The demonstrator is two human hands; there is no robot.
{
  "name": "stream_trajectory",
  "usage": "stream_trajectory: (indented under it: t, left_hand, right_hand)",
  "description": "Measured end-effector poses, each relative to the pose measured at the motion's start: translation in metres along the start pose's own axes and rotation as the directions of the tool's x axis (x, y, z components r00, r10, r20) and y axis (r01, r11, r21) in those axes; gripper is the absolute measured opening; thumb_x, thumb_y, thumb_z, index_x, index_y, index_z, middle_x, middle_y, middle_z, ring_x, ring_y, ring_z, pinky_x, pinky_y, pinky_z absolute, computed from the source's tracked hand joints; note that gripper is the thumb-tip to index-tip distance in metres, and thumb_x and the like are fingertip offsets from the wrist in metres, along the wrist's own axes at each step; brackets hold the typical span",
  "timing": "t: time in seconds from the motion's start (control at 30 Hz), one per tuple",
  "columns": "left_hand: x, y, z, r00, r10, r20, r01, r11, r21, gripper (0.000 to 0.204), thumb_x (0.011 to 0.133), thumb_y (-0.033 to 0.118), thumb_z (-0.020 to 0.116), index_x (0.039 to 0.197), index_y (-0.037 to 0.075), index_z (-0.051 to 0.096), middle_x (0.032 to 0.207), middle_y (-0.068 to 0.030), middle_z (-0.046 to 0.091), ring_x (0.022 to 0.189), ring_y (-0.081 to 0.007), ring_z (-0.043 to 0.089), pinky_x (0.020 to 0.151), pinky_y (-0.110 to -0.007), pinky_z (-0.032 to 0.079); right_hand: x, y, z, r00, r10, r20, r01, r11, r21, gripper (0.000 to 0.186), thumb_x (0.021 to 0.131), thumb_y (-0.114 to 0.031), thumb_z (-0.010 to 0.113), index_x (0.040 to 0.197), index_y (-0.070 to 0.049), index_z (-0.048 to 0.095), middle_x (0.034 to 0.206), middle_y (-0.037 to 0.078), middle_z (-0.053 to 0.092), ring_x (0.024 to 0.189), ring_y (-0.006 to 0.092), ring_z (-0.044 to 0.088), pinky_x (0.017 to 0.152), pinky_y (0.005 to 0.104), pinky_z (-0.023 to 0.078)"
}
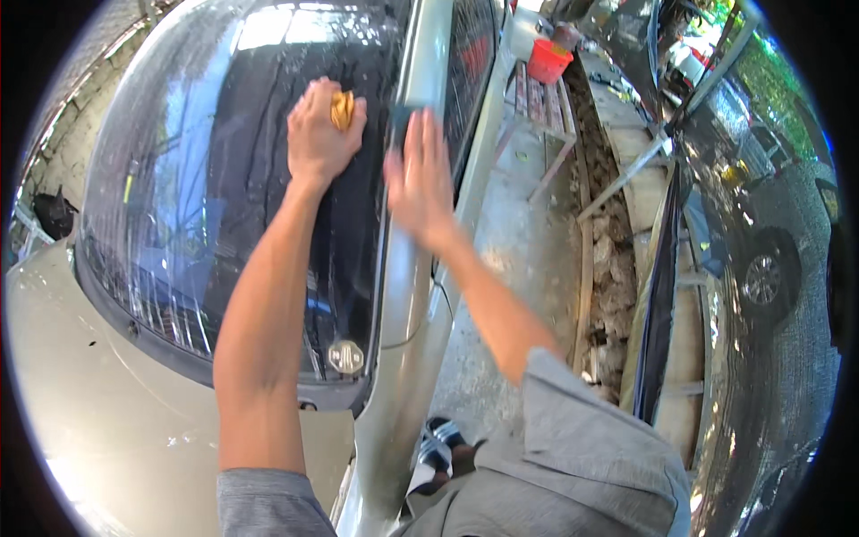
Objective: Sanding the body of a silver car using sandpaper and a wet sponge.
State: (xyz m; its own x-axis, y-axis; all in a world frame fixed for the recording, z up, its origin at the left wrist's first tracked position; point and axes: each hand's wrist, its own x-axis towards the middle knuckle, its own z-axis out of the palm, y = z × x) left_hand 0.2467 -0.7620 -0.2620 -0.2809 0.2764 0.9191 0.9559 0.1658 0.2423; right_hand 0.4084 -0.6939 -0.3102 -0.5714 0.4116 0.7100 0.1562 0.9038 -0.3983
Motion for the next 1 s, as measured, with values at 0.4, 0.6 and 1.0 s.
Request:
stream_trajectory:
  t: [0.4, 0.6, 1.0]
  left_hand:
    - [0.006, 0.013, -0.003, 0.994, -0.082, 0.067, 0.076, 0.993, 0.091, 0.037, 0.086, 0.027, 0.070, 0.107, -0.001, 0.061, 0.119, -0.0222, 0.065, 0.111, -0.0392, 0.062, 0.096, -0.045, 0.047]
    - [0.004, 0.024, 0.012, 0.990, -0.089, 0.114, 0.085, 0.996, 0.032, 0.036, 0.086, 0.026, 0.071, 0.105, -0.003, 0.062, 0.119, -0.0243, 0.064, 0.114, -0.0405, 0.060, 0.099, -0.044, 0.047]
    - [0.008, 0.025, 0.013, 0.992, -0.064, 0.105, 0.056, 0.996, 0.077, 0.039, 0.088, 0.025, 0.070, 0.112, -0.004, 0.061, 0.124, -0.0233, 0.063, 0.113, -0.0399, 0.062, 0.099, -0.043, 0.048]
  right_hand:
    - [-0.103, -0.014, -0.019, 0.999, -0.006, 0.039, -0.006, 0.952, 0.307, 0.067, 0.102, -0.026, 0.039, 0.155, 0.005, 0.011, 0.162, 0.027, 0.010, 0.149, 0.0437, 0.012, 0.122, 0.0503, 0.011]
    - [0.031, 0.064, -0.012, 0.993, 0.118, 0.018, -0.114, 0.887, 0.448, 0.068, 0.103, -0.028, 0.040, 0.154, 0.006, 0.011, 0.161, 0.027, 0.009, 0.150, 0.0408, 0.010, 0.123, 0.0464, 0.008]
    - [0.047, 0.059, -0.016, 0.994, 0.103, 0.029, -0.107, 0.977, 0.186, 0.061, 0.104, -0.027, 0.036, 0.157, -0.004, 0.014, 0.162, 0.025, 0.008, 0.147, 0.0503, 0.010, 0.118, 0.0606, 0.011]
